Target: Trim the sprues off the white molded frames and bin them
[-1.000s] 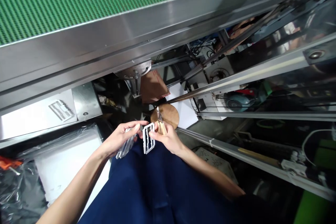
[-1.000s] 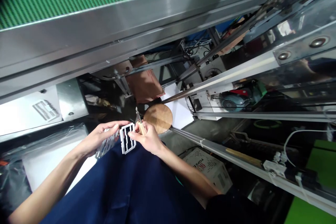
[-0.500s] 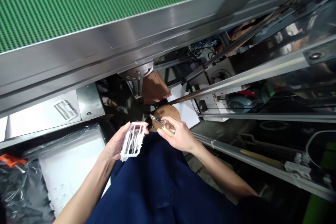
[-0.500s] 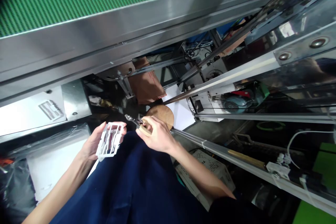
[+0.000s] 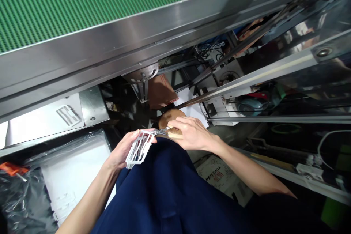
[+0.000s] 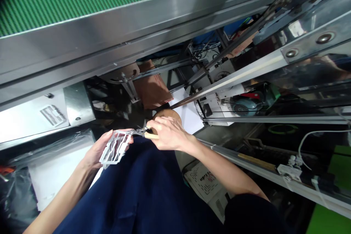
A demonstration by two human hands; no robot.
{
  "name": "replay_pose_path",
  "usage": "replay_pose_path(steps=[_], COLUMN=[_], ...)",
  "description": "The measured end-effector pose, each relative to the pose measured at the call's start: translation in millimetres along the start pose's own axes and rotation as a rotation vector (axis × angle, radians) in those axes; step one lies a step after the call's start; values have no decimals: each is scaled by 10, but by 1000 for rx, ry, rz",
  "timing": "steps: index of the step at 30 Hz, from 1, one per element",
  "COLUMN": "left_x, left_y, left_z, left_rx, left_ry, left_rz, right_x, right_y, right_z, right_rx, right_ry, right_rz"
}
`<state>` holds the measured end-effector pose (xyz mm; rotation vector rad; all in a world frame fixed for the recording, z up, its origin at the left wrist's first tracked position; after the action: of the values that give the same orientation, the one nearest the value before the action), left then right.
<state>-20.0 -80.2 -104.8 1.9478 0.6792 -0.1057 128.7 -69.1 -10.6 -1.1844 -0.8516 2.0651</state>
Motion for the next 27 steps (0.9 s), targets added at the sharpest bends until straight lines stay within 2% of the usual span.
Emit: replay_pose_path(steps=[11,15,20,23,27], left_x=[4,21,44,49,92], left_y=[-2,-1,-28,-90,-134], left_z=[-17,1,-1,-80,-271], left_rx=[10,-26,-93,-129,-108], left_ry=[3,7,6,36,117], left_rz=[42,47,26,-32,-86], right_x=[2,10,47,92,228], right_y=[-24,-19,69,217,476], right_z=[1,-16,-148,-226,-87], right_rx=[29,125,469,755,1140], right_ry=[5,-10,44,115,85], right_rz=[31,35,-66,-159,-161])
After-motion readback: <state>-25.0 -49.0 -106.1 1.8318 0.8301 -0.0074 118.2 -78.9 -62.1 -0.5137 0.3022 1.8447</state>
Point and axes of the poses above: each hand's wrist, its own x-axis towards the middle knuckle, its own y-axis out of the palm, z = x × y, the point moved 8 cm from there along x, towards the middle knuckle, and after that the axes turned 14 degrees about z, right-handed, at the moved point
